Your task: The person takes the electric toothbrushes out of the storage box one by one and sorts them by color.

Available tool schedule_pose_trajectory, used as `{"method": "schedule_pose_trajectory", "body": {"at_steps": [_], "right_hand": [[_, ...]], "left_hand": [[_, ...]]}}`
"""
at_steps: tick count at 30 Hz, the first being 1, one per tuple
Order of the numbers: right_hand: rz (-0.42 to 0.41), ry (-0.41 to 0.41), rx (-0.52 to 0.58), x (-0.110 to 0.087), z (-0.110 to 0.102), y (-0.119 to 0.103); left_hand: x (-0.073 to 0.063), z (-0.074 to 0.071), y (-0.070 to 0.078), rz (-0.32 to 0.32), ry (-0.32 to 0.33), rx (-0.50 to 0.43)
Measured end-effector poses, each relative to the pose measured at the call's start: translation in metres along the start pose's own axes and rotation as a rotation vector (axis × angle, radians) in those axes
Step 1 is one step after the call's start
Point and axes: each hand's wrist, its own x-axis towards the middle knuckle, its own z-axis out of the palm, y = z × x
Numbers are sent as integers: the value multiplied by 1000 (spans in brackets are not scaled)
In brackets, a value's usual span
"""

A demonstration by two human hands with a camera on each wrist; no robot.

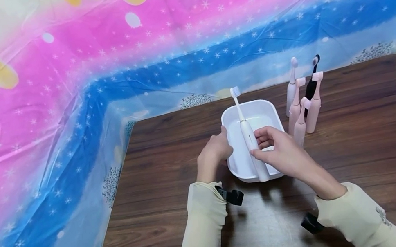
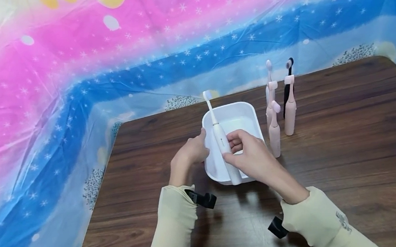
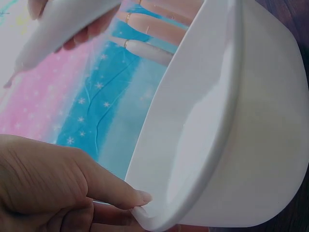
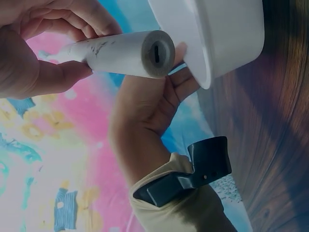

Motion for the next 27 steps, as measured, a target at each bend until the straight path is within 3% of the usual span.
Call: {"method": "schedule_pose_trajectory", "body": {"at_steps": [5,12,20,27], "right_hand": [[-31,5,24,-11,-7,2],[-129,66,-26,-27,-10,6],[-110,97,6,-44,-17,22],[-198,218,-20,-51,-26,38]], "left_hand": [[-1,0,2,-11,-25,3],[-1,-2,2,-20,-36,-15],[0,0,0,-24,-54,-37],[0,-2,2,-25,-50,-41]]}}
